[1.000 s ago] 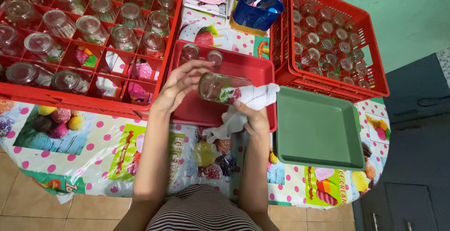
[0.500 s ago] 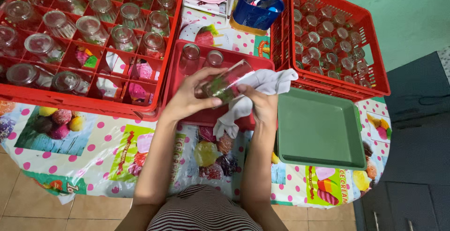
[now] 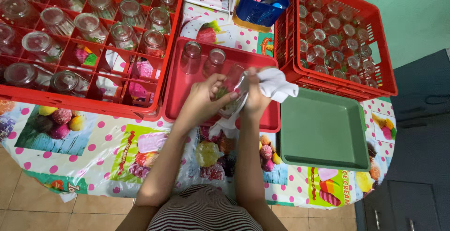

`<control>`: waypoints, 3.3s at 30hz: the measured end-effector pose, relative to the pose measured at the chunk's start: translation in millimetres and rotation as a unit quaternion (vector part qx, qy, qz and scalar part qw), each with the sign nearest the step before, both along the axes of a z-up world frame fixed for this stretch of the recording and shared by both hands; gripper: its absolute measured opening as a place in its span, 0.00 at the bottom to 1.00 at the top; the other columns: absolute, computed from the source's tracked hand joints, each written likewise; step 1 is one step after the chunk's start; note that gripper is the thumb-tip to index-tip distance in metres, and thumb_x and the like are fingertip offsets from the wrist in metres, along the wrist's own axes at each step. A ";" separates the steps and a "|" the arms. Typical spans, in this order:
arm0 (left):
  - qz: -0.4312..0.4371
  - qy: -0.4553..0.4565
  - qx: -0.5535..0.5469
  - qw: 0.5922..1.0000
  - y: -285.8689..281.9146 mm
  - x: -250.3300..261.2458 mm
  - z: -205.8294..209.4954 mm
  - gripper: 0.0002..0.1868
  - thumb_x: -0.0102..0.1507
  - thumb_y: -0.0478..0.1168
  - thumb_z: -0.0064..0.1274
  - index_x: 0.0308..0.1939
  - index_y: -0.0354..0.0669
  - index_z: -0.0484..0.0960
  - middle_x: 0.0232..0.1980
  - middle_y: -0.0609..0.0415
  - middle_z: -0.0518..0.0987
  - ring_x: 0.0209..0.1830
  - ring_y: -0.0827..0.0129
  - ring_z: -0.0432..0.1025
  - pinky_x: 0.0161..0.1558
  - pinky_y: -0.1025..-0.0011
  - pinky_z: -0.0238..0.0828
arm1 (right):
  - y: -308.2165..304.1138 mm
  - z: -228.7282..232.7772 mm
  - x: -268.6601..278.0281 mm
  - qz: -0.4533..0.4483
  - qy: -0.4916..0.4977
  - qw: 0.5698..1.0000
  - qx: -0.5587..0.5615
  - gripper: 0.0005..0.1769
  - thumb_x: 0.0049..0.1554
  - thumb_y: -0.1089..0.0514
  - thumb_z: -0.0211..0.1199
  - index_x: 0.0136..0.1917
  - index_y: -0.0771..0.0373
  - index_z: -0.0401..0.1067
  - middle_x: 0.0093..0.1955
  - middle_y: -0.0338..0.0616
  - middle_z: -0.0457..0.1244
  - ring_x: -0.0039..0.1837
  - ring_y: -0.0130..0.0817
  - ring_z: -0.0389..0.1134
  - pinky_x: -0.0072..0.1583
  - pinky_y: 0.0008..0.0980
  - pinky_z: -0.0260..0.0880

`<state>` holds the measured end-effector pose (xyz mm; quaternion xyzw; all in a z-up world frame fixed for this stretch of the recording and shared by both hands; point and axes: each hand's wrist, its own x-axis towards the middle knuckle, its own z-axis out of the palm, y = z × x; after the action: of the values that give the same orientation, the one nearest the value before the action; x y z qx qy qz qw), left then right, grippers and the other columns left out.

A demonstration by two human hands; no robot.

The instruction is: The person cleans glass cups by wiping the inside and outside with a white cloth, handling them one at a time and placing them on a red tray.

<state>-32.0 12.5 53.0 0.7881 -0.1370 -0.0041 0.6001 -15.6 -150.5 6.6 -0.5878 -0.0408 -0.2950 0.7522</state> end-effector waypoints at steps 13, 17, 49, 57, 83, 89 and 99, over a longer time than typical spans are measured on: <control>-0.006 -0.043 -0.096 0.994 -25.0 6.1 -33.0 0.36 0.71 0.46 0.53 0.77 0.36 0.55 0.74 0.36 0.65 0.75 0.47 0.59 0.71 0.55 0.55 | 29.7 -33.0 -10.3 0.003 0.082 0.996 0.034 0.34 0.70 0.42 0.40 0.80 0.67 0.49 0.77 0.51 0.51 0.76 0.42 0.55 0.74 0.41 0.55; -0.010 -0.032 -0.176 0.984 -24.6 13.1 -31.1 0.37 0.66 0.46 0.57 0.74 0.38 0.59 0.73 0.41 0.69 0.73 0.54 0.65 0.70 0.61 0.60 | 26.3 -80.4 -22.5 0.088 0.233 0.966 0.065 0.40 0.73 0.38 0.34 0.79 0.73 0.60 0.53 0.57 0.51 0.54 0.49 0.50 0.54 0.52 0.48; -0.059 0.010 -0.444 0.894 -26.1 -5.7 -25.7 0.47 0.65 0.54 0.57 0.80 0.32 0.57 0.69 0.39 0.73 0.69 0.59 0.69 0.73 0.63 0.62 | 20.8 -13.3 -6.2 0.093 -0.004 0.991 -0.096 0.34 0.74 0.42 0.39 0.82 0.70 0.49 0.78 0.53 0.55 0.76 0.42 0.58 0.77 0.41 0.57; -0.054 -0.043 -0.426 0.902 -23.3 2.4 -13.7 0.47 0.66 0.60 0.52 0.80 0.33 0.57 0.74 0.40 0.68 0.77 0.55 0.64 0.78 0.57 0.57 | -0.9 -129.3 -21.1 0.057 0.104 0.973 -0.200 0.35 0.73 0.37 0.32 0.75 0.67 0.57 0.71 0.49 0.58 0.72 0.36 0.58 0.73 0.36 0.55; -0.095 -0.077 -0.384 0.915 0.2 -0.5 -16.7 0.40 0.69 0.47 0.58 0.77 0.38 0.53 0.61 0.49 0.72 0.65 0.65 0.68 0.67 0.68 0.66 | 30.9 -4.4 -26.6 0.100 -0.019 0.989 -0.103 0.27 0.68 0.40 0.41 0.62 0.64 0.64 0.56 0.37 0.64 0.57 0.27 0.65 0.59 0.28 0.66; -0.073 -0.074 -0.386 0.917 -10.1 0.6 -33.3 0.27 0.73 0.53 0.48 0.66 0.41 0.59 0.61 0.47 0.75 0.64 0.63 0.71 0.67 0.66 0.68 | 28.0 -36.9 -28.7 0.052 0.075 0.983 -0.162 0.23 0.74 0.46 0.42 0.43 0.62 0.64 0.41 0.35 0.55 0.44 0.26 0.56 0.44 0.32 0.57; -0.035 -0.042 -0.399 0.915 -11.7 8.2 -33.8 0.29 0.71 0.57 0.48 0.66 0.42 0.60 0.64 0.49 0.71 0.68 0.64 0.68 0.70 0.64 0.63 | 36.5 -92.1 -49.8 0.059 0.095 0.972 -0.206 0.26 0.70 0.39 0.48 0.46 0.63 0.66 0.37 0.33 0.57 0.39 0.25 0.58 0.41 0.30 0.60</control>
<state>-23.8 0.8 19.2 0.4775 -0.1801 0.0634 0.8576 -65.4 -114.0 -85.5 -0.7519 -0.0635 -0.1777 0.6317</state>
